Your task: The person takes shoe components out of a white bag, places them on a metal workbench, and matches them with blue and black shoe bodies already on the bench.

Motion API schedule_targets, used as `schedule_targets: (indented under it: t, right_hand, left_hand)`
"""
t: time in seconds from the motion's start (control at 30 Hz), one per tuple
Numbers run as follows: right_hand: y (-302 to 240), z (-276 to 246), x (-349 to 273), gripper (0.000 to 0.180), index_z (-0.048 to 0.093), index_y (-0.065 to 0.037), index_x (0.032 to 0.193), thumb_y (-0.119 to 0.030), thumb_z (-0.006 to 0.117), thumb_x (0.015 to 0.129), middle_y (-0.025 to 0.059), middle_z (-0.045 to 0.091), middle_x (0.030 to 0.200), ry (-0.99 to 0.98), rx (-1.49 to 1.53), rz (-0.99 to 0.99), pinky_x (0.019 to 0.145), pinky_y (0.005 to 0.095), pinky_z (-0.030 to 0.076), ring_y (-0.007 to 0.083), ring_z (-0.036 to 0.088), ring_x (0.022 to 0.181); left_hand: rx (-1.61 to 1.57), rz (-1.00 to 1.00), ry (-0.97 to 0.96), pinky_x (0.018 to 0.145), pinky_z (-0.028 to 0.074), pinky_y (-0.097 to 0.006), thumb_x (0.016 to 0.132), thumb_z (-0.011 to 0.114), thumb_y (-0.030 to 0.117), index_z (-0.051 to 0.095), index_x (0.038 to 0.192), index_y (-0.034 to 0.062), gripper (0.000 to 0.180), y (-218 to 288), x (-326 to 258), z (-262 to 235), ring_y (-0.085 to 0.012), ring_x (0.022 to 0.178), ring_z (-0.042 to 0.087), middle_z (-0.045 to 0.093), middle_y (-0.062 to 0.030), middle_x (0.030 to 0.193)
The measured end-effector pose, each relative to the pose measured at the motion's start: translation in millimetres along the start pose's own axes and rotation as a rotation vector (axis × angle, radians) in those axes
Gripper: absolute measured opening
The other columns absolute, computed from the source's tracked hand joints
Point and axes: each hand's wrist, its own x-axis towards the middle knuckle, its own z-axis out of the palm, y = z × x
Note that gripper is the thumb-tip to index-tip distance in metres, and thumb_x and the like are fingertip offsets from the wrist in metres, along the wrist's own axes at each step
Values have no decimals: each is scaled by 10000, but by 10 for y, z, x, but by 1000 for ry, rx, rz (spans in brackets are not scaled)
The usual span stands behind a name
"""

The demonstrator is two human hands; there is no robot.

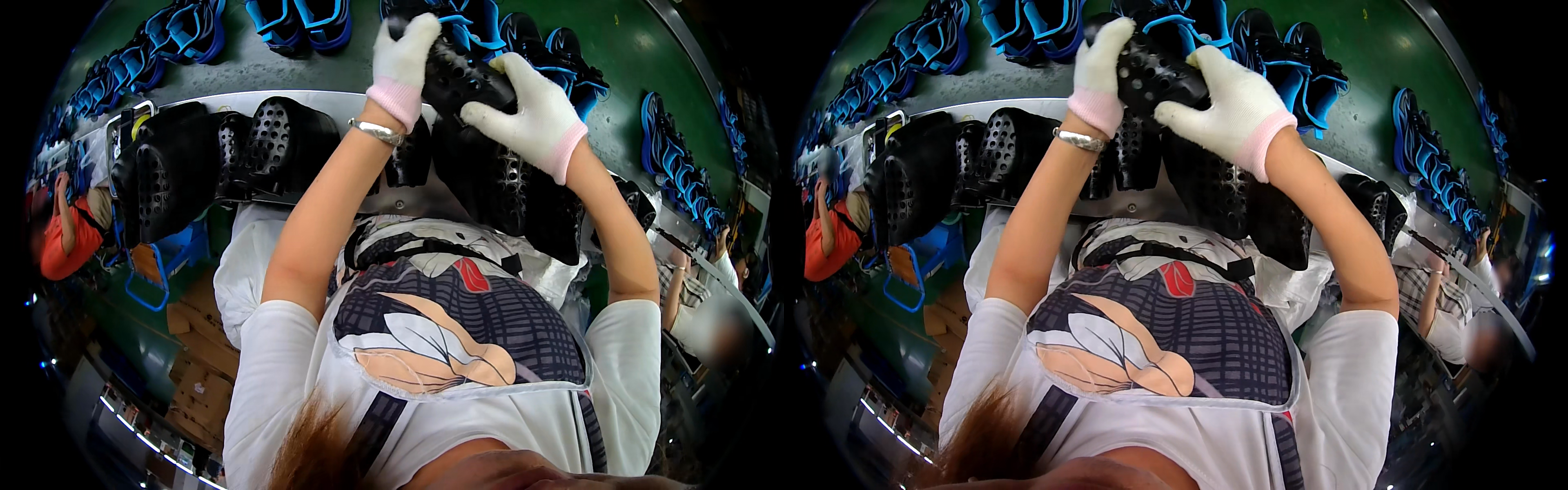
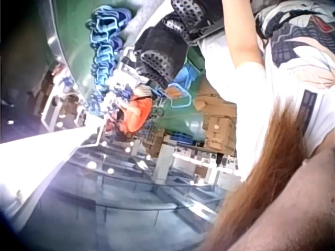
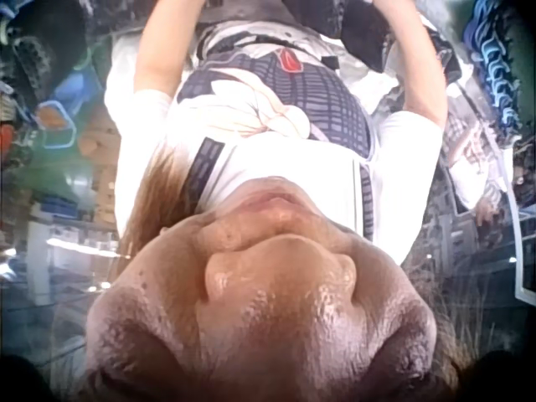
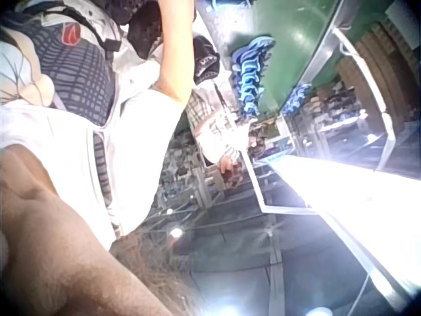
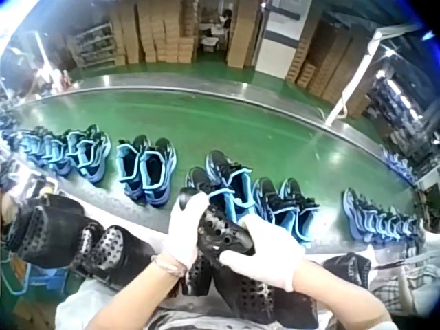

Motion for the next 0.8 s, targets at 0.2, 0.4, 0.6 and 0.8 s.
schedule_targets:
  t: [0.2, 0.4, 0.6, 0.8]
  right_hand:
    - [389, -193, 392, 670, 572, 27, 1203, -473, 675, 769, 247, 665, 1022, -193, -253, 160, 849, 398, 512, 372, 654, 946]
    - [510, 15, 957, 569, 597, 25, 1059, -475, 640, 791, 238, 661, 895, -330, -476, 120, 784, 422, 511, 376, 650, 867]
    - [481, 538, 1448, 478, 610, 1, 1161, -378, 623, 869, 191, 684, 1078, -241, -648, 73, 862, 412, 546, 326, 667, 998]
    - [407, 693, 1626, 309, 717, -77, 1058, -297, 622, 864, 186, 688, 1064, -439, -622, 130, 835, 412, 551, 338, 669, 986]
  left_hand:
    - [1181, 467, 130, 903, 485, -382, 860, 658, 354, 596, 1208, 62, 458, -290, 399, -150, -305, 1022, 617, 637, -149, 1094]
    - [1285, 444, -264, 935, 469, -429, 915, 549, 273, 636, 1134, 58, 319, -375, 995, -473, -372, 1052, 598, 650, -184, 1102]
    - [1319, 253, -178, 932, 481, -399, 846, 643, 337, 632, 1164, 73, 414, -74, 816, -254, -359, 1059, 613, 642, -223, 1141]
    - [1452, 216, -398, 857, 510, -415, 838, 639, 301, 649, 1082, 109, 310, -313, 183, -321, -328, 980, 612, 623, -137, 1099]
